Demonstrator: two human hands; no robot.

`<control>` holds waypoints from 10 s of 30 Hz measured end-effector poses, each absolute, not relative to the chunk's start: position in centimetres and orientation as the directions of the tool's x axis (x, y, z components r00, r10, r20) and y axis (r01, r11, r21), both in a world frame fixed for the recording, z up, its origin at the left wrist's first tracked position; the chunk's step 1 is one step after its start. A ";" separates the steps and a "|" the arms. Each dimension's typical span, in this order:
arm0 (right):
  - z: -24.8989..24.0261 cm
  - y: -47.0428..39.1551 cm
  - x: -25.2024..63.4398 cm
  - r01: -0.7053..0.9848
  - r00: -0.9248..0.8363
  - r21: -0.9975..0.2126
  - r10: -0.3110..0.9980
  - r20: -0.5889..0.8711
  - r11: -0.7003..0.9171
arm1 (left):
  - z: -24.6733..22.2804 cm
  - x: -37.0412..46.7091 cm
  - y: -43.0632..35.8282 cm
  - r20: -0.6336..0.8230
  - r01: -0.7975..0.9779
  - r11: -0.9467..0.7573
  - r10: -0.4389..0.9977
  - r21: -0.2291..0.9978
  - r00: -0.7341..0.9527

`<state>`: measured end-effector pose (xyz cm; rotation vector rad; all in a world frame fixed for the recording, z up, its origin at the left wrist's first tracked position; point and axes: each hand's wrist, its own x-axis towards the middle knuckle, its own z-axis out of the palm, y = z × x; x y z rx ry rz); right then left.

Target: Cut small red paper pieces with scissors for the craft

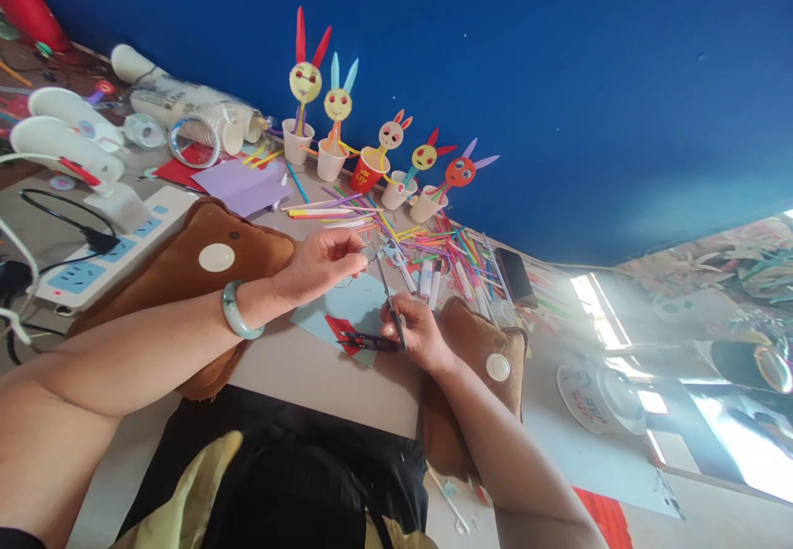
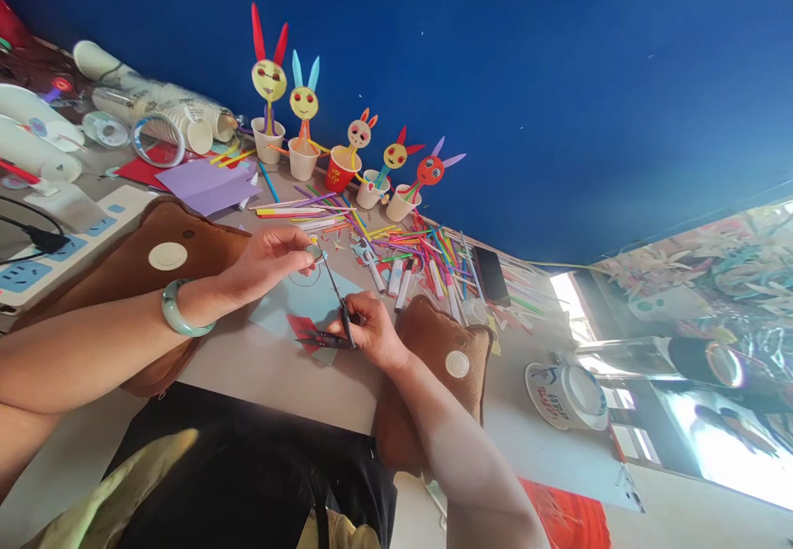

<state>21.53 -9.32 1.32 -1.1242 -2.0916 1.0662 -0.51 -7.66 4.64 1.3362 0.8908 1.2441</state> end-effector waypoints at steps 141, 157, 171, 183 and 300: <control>1.5 -9.2 21.1 0.289 -0.274 -0.934 0.953 0.130 0.210 | 2.5 0.5 -7.3 -0.131 0.082 0.102 0.795 0.991 0.592; 1.3 -9.2 21.0 0.239 -0.287 -0.963 0.957 0.053 0.126 | 1.9 0.5 -7.2 -0.178 0.023 0.200 0.803 0.979 0.569; 1.7 -9.3 20.9 0.251 -0.298 -0.959 0.953 0.054 0.133 | 2.7 0.4 -7.6 -0.129 0.100 0.085 0.769 0.991 0.626; 1.3 -9.4 21.2 0.291 -0.402 -0.928 0.910 0.101 0.232 | 3.8 0.2 -7.6 -0.029 -0.127 0.081 0.928 0.989 0.371; 1.6 -9.8 20.9 0.415 -0.497 -0.856 0.865 0.072 0.309 | 3.8 -0.2 -7.6 -0.002 -0.250 0.077 0.958 0.965 0.285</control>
